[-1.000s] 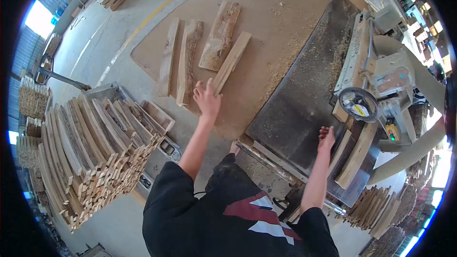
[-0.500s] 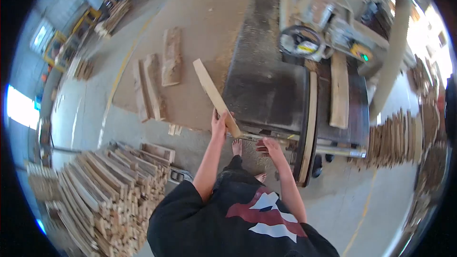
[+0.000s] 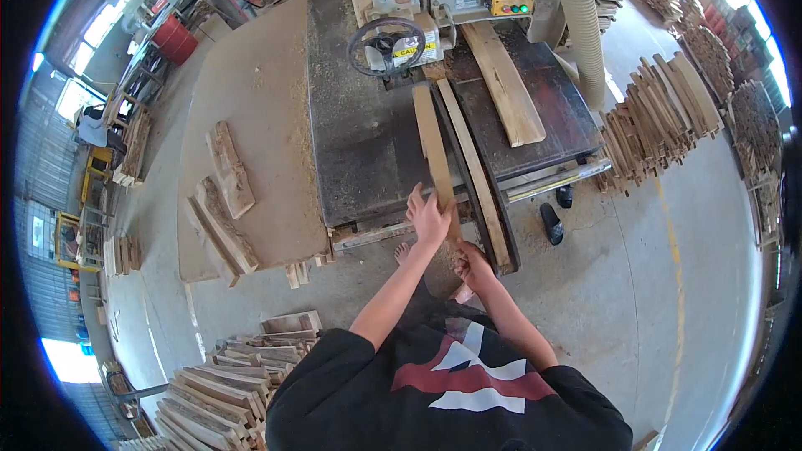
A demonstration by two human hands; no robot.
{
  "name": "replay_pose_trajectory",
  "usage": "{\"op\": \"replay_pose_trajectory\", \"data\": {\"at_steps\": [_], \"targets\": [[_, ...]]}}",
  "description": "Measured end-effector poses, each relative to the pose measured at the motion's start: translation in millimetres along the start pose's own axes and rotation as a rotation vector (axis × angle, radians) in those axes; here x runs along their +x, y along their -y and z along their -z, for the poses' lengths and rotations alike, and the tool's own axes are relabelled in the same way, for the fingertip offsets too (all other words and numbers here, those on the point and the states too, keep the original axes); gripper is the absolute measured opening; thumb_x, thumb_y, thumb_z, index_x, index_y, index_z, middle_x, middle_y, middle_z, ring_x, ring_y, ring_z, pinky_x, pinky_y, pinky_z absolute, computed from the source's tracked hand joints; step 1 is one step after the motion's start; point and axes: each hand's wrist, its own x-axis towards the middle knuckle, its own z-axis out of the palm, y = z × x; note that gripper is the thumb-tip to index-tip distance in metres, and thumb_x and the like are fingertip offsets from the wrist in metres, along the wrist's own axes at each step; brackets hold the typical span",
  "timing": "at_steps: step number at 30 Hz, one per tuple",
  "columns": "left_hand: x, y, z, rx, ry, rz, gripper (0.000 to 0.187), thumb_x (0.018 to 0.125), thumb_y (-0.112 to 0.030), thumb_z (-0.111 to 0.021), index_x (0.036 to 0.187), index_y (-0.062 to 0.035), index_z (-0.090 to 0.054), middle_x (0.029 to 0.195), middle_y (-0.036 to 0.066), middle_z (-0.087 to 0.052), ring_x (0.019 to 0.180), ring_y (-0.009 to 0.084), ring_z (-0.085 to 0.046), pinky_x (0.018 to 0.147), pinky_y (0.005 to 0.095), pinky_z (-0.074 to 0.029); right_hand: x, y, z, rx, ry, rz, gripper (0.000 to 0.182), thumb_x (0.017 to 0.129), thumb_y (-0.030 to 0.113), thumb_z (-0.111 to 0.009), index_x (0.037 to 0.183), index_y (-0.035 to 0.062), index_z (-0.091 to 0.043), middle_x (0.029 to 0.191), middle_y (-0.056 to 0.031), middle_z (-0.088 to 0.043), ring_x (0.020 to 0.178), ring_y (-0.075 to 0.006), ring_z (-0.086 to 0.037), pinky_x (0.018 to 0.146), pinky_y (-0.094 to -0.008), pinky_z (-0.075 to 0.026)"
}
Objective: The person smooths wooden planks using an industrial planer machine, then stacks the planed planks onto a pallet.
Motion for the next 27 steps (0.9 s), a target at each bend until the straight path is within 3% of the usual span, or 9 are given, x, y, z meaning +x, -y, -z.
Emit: {"op": "replay_pose_trajectory", "data": {"at_steps": [5, 10, 15, 17, 19, 21, 22, 24, 27], "targets": [[44.3, -28.1, -36.9, 0.063, -0.019, 0.105, 0.05, 0.092, -0.04, -0.067, 0.131, -0.0093, -0.063, 0.149, 0.023, -0.037, 0.142, 0.0427, -0.03, 0.109, 0.06, -0.027, -15.9, 31.6, -49.0, -0.041, -0.078, 0.074, 0.055, 0.095, 0.067, -0.052, 0.092, 0.0128, -0.057, 0.078, -0.0021, -0.063, 0.051, -0.0122, -0.05, 0.046, -0.0281, -0.041], [81.8, -24.6, -47.9, 0.075, -0.07, 0.143, 0.051, 0.096, -0.044, -0.061, 0.133, -0.0094, -0.061, 0.152, 0.022, -0.035, 0.144, 0.0393, -0.028, 0.111, 0.0562, -0.025, 38.6, 51.9, -72.7, -0.005, -0.138, 0.146, 0.057, 0.102, 0.062, -0.042, 0.088, 0.0093, -0.06, 0.072, -0.0029, -0.062, 0.051, -0.0146, -0.05, 0.045, -0.0297, -0.04], [112.8, -21.8, -31.2, 0.017, 0.018, 0.185, 0.053, 0.093, -0.048, -0.064, 0.134, -0.0132, -0.061, 0.154, 0.021, -0.033, 0.146, 0.0395, -0.025, 0.112, 0.0575, -0.023, 34.6, 74.4, -98.3, -0.117, -0.239, 0.171, 0.051, 0.103, 0.054, -0.047, 0.092, 0.0068, -0.064, 0.074, -0.0021, -0.062, 0.055, -0.014, -0.055, 0.047, -0.0285, -0.041], [110.9, -9.8, -34.9, 0.0, 0.042, 0.184, 0.054, 0.089, -0.047, -0.07, 0.132, -0.0157, -0.063, 0.155, 0.02, -0.032, 0.146, 0.0402, -0.024, 0.112, 0.0588, -0.023, 8.2, 87.0, -107.2, -0.568, -0.119, 0.211, 0.038, 0.102, 0.042, -0.056, 0.099, 0.0052, -0.065, 0.076, -0.003, -0.064, 0.06, -0.0144, -0.06, 0.049, -0.0271, -0.043], [99.0, -3.1, -10.3, -0.017, 0.101, 0.236, 0.053, 0.082, -0.045, -0.078, 0.125, -0.0165, -0.067, 0.156, 0.02, -0.031, 0.146, 0.0409, -0.024, 0.111, 0.0599, -0.025, -19.6, 102.5, -112.7, -0.697, -0.149, 0.32, 0.028, 0.095, 0.03, -0.067, 0.105, 0.0045, -0.067, 0.076, -0.005, -0.065, 0.065, -0.0167, -0.065, 0.053, -0.0285, -0.047], [77.3, 18.6, 15.0, -0.047, 0.096, 0.236, 0.048, 0.078, -0.041, -0.081, 0.118, -0.016, -0.07, 0.151, 0.021, -0.036, 0.141, 0.0412, -0.03, 0.109, 0.06, -0.029, -42.9, 117.4, -104.7, -1.058, -0.455, 1.085, 0.031, 0.088, 0.023, -0.075, 0.106, -0.001, -0.068, 0.093, -0.0122, -0.066, 0.069, -0.0262, -0.065, 0.063, -0.0365, -0.054], [65.2, 29.6, 32.1, -0.067, 0.093, 0.228, 0.046, 0.078, -0.038, -0.081, 0.116, -0.0153, -0.071, 0.147, 0.021, -0.039, 0.138, 0.0411, -0.035, 0.108, 0.0576, -0.032, -46.9, 126.8, -102.4, -1.076, -0.458, 1.07, 0.031, 0.088, 0.023, -0.075, 0.106, -0.001, -0.068, 0.093, -0.0122, -0.066, 0.069, -0.0262, -0.065, 0.063, -0.0365, -0.054], [37.2, 65.8, 44.4, -0.212, 0.032, 0.282, 0.046, 0.077, -0.033, -0.082, 0.117, -0.013, -0.07, 0.137, 0.02, -0.046, 0.125, 0.0391, -0.047, 0.103, 0.0489, -0.041, -45.9, 145.9, -100.2, -1.448, -0.86, 1.444, 0.029, 0.08, 0.019, -0.08, 0.098, -0.0015, -0.071, 0.105, -0.0149, -0.063, 0.078, -0.0318, -0.065, 0.07, -0.0398, -0.054], [4.7, 76.4, 71.2, -0.502, -0.024, 0.52, 0.046, 0.077, -0.029, -0.083, 0.117, -0.0089, -0.07, 0.131, 0.02, -0.048, 0.114, 0.0358, -0.054, 0.097, 0.041, -0.047, -26.3, 145.7, -78.9, -1.538, -0.678, 1.34, 0.027, 0.075, 0.014, -0.081, 0.094, -0.0026, -0.07, 0.117, -0.0135, -0.061, 0.087, -0.0342, -0.064, 0.074, -0.043, -0.055]]}}
